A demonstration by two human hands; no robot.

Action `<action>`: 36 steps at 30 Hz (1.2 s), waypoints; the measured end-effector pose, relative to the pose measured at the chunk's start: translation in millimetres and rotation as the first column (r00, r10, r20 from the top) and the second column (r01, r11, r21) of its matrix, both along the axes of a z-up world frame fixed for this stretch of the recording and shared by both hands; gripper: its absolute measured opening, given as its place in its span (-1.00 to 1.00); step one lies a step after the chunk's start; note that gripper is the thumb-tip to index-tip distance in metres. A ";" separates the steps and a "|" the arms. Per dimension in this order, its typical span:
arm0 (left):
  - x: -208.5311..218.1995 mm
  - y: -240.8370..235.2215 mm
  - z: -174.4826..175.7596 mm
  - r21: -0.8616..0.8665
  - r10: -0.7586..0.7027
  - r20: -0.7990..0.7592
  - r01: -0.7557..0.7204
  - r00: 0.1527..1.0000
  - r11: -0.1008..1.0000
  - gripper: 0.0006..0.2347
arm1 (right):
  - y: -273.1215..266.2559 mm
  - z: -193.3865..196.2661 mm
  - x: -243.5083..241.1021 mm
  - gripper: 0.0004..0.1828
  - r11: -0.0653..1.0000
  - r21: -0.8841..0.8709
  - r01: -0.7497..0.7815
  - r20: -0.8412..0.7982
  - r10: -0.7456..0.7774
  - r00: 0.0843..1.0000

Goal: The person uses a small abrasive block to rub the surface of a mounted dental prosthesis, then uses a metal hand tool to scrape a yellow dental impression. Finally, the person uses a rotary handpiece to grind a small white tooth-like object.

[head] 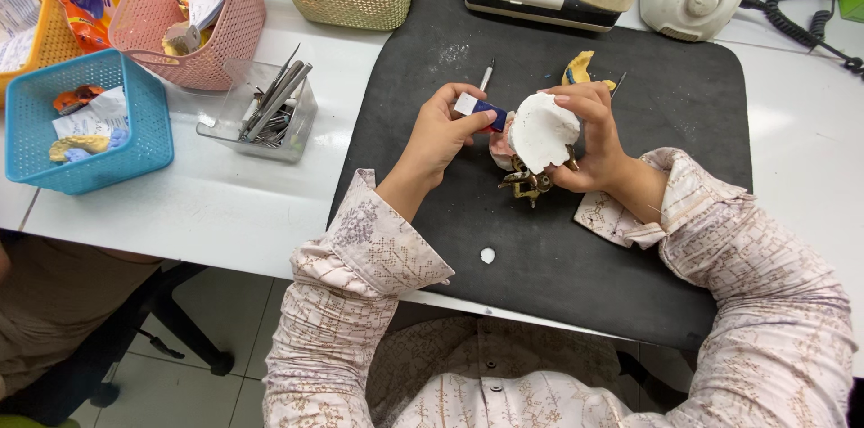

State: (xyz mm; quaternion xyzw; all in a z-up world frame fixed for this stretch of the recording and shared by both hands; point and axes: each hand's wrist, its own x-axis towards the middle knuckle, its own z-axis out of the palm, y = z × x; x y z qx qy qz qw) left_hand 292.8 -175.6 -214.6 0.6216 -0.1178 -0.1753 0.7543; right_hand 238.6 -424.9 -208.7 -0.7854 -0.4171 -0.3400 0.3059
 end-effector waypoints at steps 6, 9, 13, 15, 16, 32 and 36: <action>2.6 -2.5 -5.4 -0.014 0.032 0.027 -0.032 0.999 0.999 -0.75 | -2.2 0.8 -1.0 -0.20 1.000 0.000 -0.006 -0.006 0.006 1.000; 1.9 -2.8 -6.6 -0.119 0.049 -0.019 -0.051 0.999 0.992 -0.75 | -7.1 -2.4 -0.6 -0.19 1.000 0.008 0.009 -0.013 -0.009 1.000; 0.8 0.7 -1.2 -0.189 0.019 -0.077 -0.033 0.997 0.981 -0.71 | -8.9 -2.1 -1.9 -0.12 0.999 0.022 -0.034 -0.059 0.035 0.998; 0.5 2.3 1.4 -0.199 0.015 -0.079 -0.031 0.997 0.979 -0.70 | -6.3 0.0 -3.0 -0.12 0.999 0.031 -0.036 -0.043 0.037 0.998; -1.3 3.1 2.4 -0.206 0.022 -0.082 -0.039 0.996 0.978 -0.70 | -6.2 2.2 -4.0 -0.11 0.998 0.032 -0.047 -0.037 0.048 0.998; 4.6 3.7 -4.1 -0.155 0.052 -0.092 -0.066 0.994 0.986 -0.82 | -6.6 -4.1 0.1 -0.16 0.998 0.030 -0.049 -0.034 0.050 0.998; 4.9 3.1 -6.9 -0.110 0.037 -0.111 -0.049 0.993 0.993 -0.81 | -6.0 -2.7 -0.8 -0.17 0.999 0.005 -0.034 -0.041 0.034 0.999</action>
